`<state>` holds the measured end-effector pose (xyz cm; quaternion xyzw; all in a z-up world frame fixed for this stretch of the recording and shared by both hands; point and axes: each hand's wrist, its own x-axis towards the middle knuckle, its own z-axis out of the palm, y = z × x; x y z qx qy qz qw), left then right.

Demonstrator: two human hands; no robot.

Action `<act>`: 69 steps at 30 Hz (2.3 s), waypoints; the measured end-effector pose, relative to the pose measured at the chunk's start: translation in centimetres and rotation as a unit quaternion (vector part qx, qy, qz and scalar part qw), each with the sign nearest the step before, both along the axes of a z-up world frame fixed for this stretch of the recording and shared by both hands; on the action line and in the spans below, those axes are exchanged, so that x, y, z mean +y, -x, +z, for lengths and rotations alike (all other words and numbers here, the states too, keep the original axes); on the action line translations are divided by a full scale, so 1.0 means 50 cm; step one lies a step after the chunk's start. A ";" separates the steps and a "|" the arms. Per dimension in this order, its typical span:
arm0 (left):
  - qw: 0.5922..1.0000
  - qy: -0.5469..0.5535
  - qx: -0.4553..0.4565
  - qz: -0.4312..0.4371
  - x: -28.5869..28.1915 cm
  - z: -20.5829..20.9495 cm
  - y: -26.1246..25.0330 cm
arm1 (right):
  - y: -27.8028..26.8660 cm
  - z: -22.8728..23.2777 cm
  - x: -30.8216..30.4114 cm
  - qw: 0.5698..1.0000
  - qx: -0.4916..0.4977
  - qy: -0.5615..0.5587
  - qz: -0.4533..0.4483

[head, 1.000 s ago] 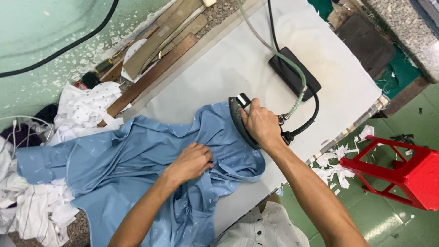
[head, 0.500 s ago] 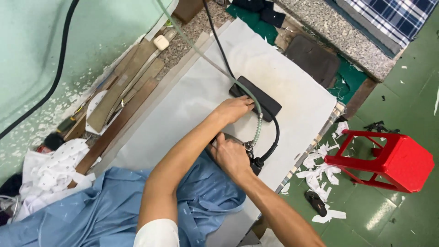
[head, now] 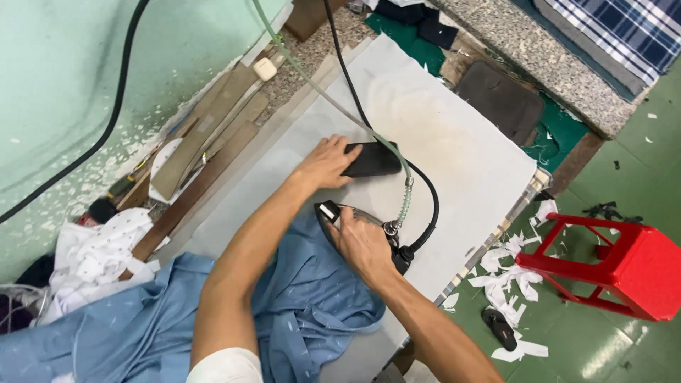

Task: The person is ironing a blue shirt, frequently repositioning it on the board and using a pressing block to flatten seams.

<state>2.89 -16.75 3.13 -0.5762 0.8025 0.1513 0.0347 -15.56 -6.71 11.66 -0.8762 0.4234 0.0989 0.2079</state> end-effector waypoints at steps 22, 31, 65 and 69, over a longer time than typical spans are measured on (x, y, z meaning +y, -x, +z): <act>0.291 0.211 0.864 0.353 0.848 0.224 0.464 | 0.058 -0.013 -0.010 0.989 -0.098 -0.113 -0.002; 0.223 0.140 0.904 0.337 0.812 0.138 0.425 | 0.042 -0.016 0.010 0.999 -0.032 -0.028 -0.004; 0.237 0.153 0.894 0.347 0.856 0.102 0.457 | 0.061 -0.008 0.019 0.998 -0.063 -0.026 -0.012; 0.253 0.164 0.887 0.349 0.860 0.100 0.459 | 0.057 -0.011 0.017 0.998 -0.059 -0.025 -0.010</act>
